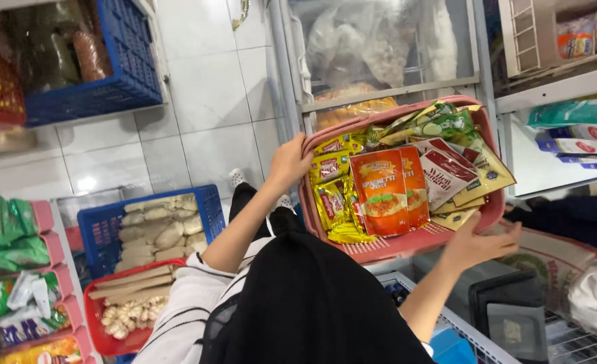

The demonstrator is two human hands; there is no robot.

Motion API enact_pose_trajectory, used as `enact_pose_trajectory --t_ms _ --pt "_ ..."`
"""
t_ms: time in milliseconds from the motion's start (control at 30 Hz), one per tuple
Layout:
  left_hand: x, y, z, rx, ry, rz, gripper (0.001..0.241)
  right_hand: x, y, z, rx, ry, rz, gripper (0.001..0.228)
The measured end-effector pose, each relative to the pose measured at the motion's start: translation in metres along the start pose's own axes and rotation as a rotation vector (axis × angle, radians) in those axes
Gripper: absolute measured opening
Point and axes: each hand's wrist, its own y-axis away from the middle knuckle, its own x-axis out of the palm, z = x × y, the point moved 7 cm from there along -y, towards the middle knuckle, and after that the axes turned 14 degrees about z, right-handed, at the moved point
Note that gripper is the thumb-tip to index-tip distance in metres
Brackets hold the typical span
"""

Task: The person restocks shelves by picking up seasoning packets, cans, and sauce pouches from a basket and placing them into organizers and on the shelves by hand.

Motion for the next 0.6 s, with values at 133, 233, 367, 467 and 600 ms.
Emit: enact_pose_trajectory --t_ms 133,233,367,467,600 --pt "-0.01 -0.014 -0.023 0.059 0.089 -0.033 0.023 0.015 -0.008 -0.028 0.025 -0.189 0.057 0.061" --pt "-0.036 -0.043 -0.036 0.15 0.1 -0.028 0.027 0.021 -0.009 -0.055 0.32 -0.161 0.041 0.055" --pt "-0.068 -0.124 -0.031 0.031 0.132 0.193 0.021 0.045 0.02 -0.029 0.229 -0.247 0.045 0.055" --pt "-0.109 -0.188 -0.029 0.137 0.003 0.162 0.026 0.072 0.035 0.009 0.281 -0.434 0.074 0.06" --pt "-0.168 -0.253 -0.014 0.253 -0.099 0.045 0.025 0.122 0.023 0.083 0.318 -0.836 0.114 0.065"
